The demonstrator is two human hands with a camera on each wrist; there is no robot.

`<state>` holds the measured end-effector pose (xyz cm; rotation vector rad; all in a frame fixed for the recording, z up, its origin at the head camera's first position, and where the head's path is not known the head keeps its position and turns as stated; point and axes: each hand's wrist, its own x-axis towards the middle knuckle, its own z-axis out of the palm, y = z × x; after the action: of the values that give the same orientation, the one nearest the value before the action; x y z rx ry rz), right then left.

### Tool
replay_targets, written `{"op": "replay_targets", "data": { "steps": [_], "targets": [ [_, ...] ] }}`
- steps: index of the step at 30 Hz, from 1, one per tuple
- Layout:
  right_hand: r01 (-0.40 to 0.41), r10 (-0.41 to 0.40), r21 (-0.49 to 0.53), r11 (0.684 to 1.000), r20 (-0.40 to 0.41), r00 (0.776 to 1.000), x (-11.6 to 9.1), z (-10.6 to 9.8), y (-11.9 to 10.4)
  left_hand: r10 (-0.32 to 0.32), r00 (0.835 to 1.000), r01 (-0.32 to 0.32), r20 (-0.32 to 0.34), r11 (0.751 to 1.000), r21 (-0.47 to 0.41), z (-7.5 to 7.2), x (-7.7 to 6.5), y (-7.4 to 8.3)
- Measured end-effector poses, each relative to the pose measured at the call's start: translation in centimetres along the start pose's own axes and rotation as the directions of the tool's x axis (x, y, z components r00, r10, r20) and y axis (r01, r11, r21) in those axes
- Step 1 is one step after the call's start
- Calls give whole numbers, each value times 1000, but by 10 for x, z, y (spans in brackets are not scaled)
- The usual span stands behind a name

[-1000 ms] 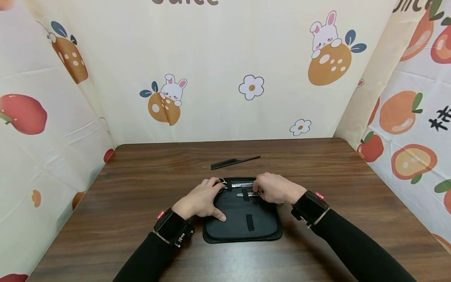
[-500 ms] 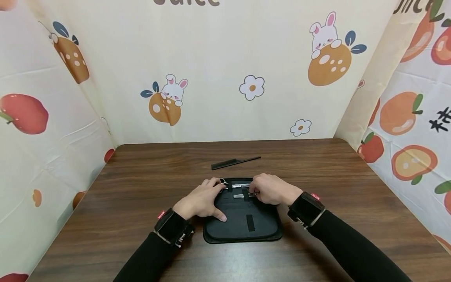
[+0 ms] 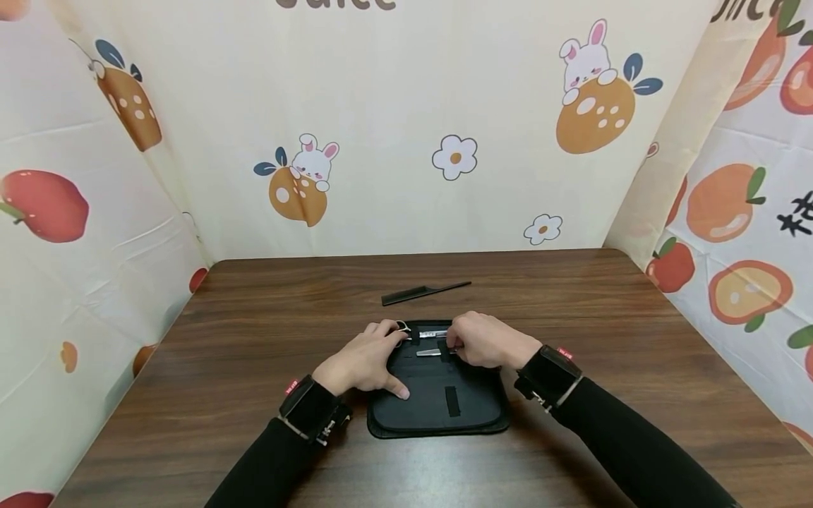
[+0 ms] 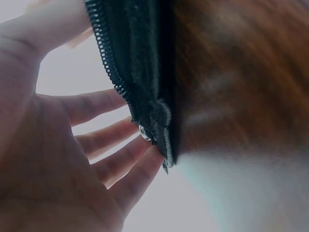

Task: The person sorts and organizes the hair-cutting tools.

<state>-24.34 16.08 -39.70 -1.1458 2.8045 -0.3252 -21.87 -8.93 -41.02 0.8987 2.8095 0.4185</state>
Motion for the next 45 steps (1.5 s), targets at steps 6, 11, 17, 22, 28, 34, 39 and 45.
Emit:
{"op": "replay_targets", "data": {
  "steps": [6, 11, 17, 22, 28, 34, 39, 45],
  "targets": [
    [-36, 36, 13, 999, 3, 999, -4, -1, 3, 7, 1000, -7, 0, 1000, 3, 1, 0, 0],
    [-57, 57, 13, 998, 9, 998, -11, -6, 6, 11, 1000, -11, -1, 1000, 6, 0, 0, 0],
    [-78, 78, -6, 997, 39, 996, -18, -10, 10, 6, 1000, -6, -1, 1000, 9, -1, 0, -1],
    [-79, 79, -1, 997, 39, 996, -21, -9, 11, 6, 1000, -6, -2, 1000, 7, 0, -1, -1],
    [-75, 75, -3, 997, 34, 997, -21, -7, 9, 10, 1000, -10, -2, 1000, -2, 0, -2, -1],
    [-57, 56, 17, 998, 16, 998, -16, -5, 8, 4, 1000, -4, -4, 1000, 2, -1, -4, -2],
    [-63, 63, 16, 998, 10, 998, -14, -2, 6, 5, 1000, -5, -2, 1000, 5, 0, -5, 0],
    [-76, 76, 7, 997, -6, 997, -14, 0, 5, 11, 1000, -11, -8, 1000, 6, 0, -3, 1]
  ]
}}
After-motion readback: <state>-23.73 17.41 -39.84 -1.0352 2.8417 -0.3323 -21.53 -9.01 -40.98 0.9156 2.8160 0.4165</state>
